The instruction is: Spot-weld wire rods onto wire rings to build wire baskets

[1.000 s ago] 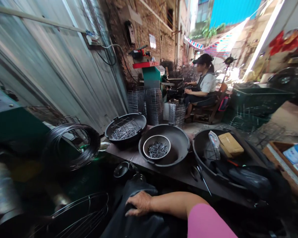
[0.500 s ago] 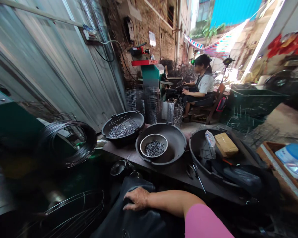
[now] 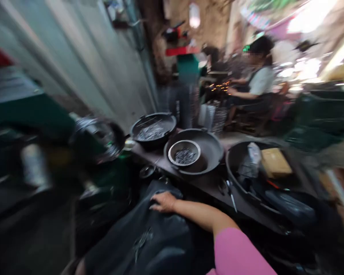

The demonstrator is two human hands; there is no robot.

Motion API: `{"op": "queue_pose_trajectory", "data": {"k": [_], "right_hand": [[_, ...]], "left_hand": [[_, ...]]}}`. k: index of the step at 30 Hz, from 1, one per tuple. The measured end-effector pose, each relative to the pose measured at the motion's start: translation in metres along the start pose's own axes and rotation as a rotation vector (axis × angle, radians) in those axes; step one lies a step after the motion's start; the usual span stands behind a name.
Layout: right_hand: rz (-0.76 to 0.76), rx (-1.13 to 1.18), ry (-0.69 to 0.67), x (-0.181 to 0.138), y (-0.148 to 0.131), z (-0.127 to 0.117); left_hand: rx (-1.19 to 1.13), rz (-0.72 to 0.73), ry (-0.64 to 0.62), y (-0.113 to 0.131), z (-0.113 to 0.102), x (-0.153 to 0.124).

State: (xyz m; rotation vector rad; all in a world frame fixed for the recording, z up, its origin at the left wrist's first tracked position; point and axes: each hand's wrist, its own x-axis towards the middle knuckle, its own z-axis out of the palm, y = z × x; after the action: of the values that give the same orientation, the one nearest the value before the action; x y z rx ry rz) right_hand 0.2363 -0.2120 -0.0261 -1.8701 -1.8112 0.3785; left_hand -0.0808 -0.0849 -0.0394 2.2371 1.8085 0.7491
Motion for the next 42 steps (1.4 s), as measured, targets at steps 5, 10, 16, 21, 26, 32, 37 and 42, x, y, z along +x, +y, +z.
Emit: {"op": "queue_pose_trajectory", "data": {"k": [5,10,16,21,26,32,37,42], "right_hand": [[0.019,0.164,0.007,-0.002,-0.015,-0.006],[-0.299,0.022,-0.210,-0.036,-0.032,0.010],[-0.456,-0.254,-0.227,-0.067,-0.039,0.023],[-0.418,-0.271,-0.266,-0.068,-0.036,0.024],[-0.244,-0.152,-0.383,-0.049,-0.047,0.018],[-0.161,0.049,-0.267,0.009,-0.062,0.003],[-0.073,0.240,-0.048,0.033,-0.037,-0.002],[0.170,0.349,0.037,0.030,-0.006,0.009]], "left_hand": [[-0.084,0.341,-0.037,0.018,-0.040,-0.060],[0.094,0.595,-0.243,0.034,-0.044,-0.118],[0.198,0.574,-0.216,0.026,-0.039,-0.153],[0.209,0.539,-0.253,0.021,-0.027,-0.157],[0.159,0.513,-0.354,0.024,-0.024,-0.147],[-0.095,0.339,-0.512,0.025,-0.034,-0.133],[-0.649,-0.099,-0.428,0.027,-0.048,-0.096],[-1.091,-0.584,-0.317,0.058,-0.046,-0.020]]}}
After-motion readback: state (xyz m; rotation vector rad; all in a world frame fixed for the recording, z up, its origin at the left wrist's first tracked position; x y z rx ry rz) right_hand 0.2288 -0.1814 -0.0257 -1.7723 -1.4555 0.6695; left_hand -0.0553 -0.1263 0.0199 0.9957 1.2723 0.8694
